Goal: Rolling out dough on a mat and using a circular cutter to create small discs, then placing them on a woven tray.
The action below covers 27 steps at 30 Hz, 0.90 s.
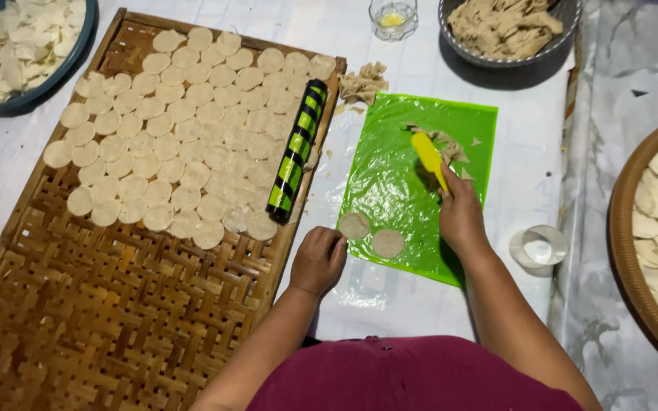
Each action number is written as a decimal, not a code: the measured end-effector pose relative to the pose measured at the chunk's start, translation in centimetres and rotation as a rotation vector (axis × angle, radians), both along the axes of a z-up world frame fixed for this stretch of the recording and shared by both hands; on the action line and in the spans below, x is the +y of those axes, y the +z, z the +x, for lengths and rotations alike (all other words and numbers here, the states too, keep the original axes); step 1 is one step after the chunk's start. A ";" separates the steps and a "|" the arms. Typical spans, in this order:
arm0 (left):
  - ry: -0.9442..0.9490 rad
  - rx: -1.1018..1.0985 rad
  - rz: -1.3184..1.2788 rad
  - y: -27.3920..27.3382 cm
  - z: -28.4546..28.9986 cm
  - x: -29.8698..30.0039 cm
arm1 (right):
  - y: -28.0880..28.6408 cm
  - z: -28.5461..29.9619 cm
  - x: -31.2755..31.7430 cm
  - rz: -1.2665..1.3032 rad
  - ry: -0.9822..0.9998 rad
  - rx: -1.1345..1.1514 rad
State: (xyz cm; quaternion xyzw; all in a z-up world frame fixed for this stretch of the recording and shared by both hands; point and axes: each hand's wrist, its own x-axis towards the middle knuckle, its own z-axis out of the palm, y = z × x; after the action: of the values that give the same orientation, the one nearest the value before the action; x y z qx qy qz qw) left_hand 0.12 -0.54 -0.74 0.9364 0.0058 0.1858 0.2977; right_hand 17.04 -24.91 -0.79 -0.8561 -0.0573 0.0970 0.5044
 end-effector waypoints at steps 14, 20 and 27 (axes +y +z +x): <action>-0.017 0.006 -0.125 0.1 -0.2 0.3 | 4.7 -11.1 -5.1 -1.158 0.304 -0.152; -0.037 -0.020 -0.150 0.2 -0.3 0.6 | 4.8 -11.8 -4.1 -1.145 0.302 -0.249; -0.036 -0.030 -0.179 0.3 -0.3 0.6 | 5.4 -12.3 -2.9 -1.100 0.334 -0.263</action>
State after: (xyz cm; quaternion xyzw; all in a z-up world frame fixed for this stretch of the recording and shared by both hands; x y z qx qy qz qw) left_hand -0.16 0.08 -0.46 0.9032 0.0010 0.1932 0.3833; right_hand 4.72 -27.83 4.62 -0.9762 -0.1947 0.0836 -0.0473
